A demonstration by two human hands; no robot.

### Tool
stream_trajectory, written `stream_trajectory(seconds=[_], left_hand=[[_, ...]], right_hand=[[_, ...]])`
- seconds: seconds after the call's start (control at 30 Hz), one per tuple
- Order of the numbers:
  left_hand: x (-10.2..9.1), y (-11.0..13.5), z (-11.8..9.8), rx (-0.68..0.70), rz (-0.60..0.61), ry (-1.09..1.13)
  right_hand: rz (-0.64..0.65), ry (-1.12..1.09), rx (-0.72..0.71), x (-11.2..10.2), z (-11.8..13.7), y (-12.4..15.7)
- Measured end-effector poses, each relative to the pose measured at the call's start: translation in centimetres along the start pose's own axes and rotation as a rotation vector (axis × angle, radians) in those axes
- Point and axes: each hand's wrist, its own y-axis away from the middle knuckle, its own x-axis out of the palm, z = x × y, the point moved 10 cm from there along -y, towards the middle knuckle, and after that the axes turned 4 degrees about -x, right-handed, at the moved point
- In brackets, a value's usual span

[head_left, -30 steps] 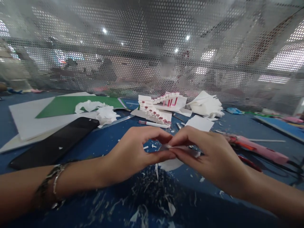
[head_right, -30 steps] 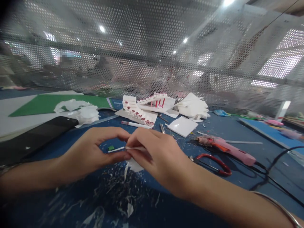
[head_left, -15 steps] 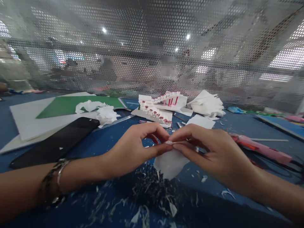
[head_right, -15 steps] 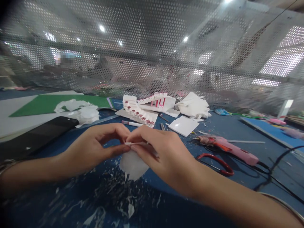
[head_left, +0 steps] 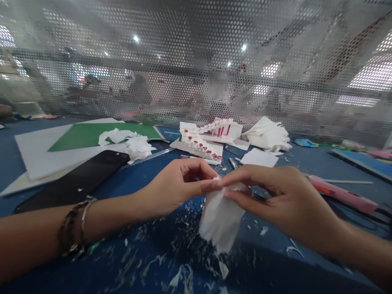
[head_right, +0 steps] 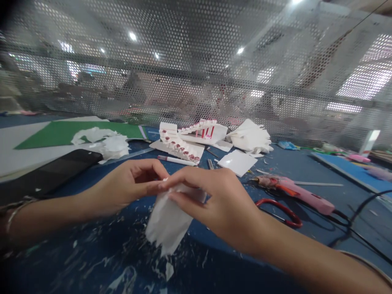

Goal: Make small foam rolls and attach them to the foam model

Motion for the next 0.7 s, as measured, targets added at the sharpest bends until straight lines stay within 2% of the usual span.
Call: stream_trajectory(seconds=[0.43, 0.7], left_hand=[[-0.46, 0.28, -0.42, 0.077, -0.042, -0.101], [-0.63, -0.09, -0.64, 0.063, -0.03, -0.095]], right_hand=[[-0.044, 0.039, 0.027, -0.38, -0.18, -0.05], [-0.01, 0.172, -0.072, -0.46, 0.55, -0.05]])
